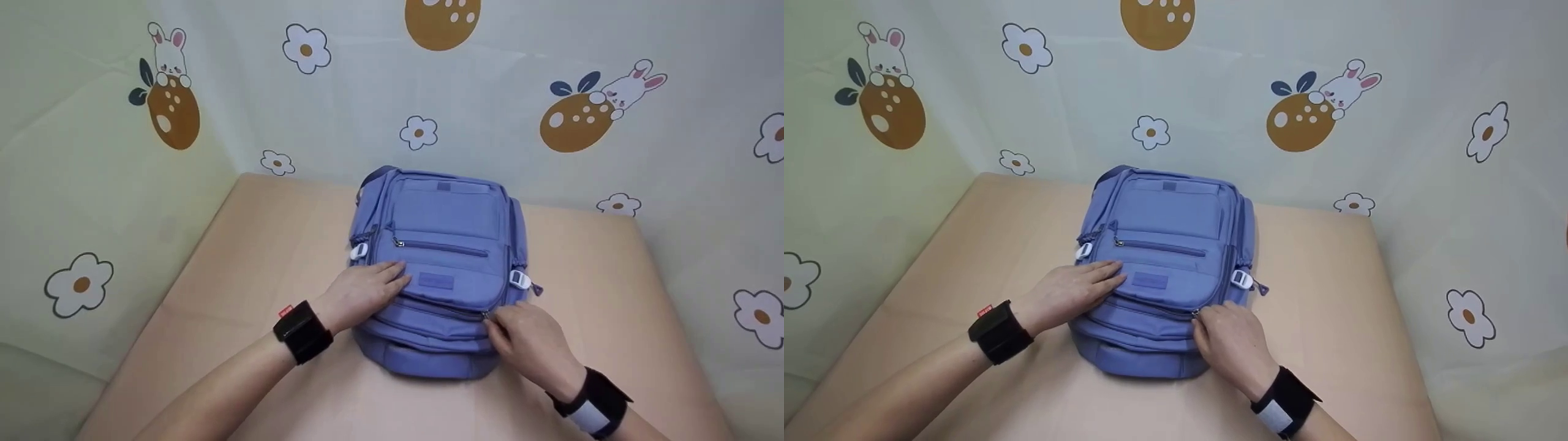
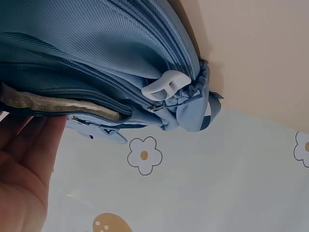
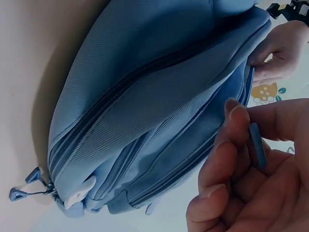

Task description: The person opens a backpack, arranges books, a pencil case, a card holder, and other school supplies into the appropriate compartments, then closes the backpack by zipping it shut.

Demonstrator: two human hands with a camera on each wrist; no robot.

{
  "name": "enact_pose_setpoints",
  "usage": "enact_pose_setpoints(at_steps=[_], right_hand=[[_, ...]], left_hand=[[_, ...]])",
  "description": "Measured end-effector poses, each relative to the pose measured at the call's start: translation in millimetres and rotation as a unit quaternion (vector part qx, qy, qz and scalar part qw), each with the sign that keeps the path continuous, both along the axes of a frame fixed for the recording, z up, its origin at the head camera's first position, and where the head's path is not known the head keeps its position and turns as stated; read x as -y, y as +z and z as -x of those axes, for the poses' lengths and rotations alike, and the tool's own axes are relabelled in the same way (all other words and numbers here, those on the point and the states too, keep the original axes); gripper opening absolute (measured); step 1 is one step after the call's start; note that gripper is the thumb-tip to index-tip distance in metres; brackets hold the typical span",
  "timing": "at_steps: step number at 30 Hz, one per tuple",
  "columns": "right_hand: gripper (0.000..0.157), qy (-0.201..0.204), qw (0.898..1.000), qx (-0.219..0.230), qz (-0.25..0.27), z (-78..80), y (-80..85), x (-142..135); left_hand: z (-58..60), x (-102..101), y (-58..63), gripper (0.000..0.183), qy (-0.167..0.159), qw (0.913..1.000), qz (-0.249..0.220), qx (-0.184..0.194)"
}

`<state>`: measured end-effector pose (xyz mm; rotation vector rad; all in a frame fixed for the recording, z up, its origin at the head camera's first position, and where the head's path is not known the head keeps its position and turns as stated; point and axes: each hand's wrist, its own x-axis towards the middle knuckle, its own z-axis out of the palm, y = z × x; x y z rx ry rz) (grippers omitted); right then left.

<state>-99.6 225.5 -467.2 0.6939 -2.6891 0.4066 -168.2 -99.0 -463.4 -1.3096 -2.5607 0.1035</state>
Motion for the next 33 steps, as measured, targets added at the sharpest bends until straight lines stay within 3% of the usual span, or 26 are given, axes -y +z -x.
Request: enact_pose_setpoints(at_steps=[11, 21, 33], right_hand=[[0.031, 0.029, 0.999, -0.025, -0.016, -0.7, -0.5, 30.6], [0.020, 0.071, 0.996, -0.033, -0.041, 7.4, -0.1, 61.0], [0.018, 0.067, 0.997, -0.014, -0.044, 8.1, 0.1, 60.3]], left_hand=[[-0.7, -0.2, -1.6, 0.045, 0.008, 0.9999, 0.010, 0.001], [0.6, -1.8, -4.3, 0.041, -0.001, 0.9997, -0.008, -0.024], [8.2, 10.3, -4.9, 0.037, -0.029, 0.9980, -0.019, -0.053]])
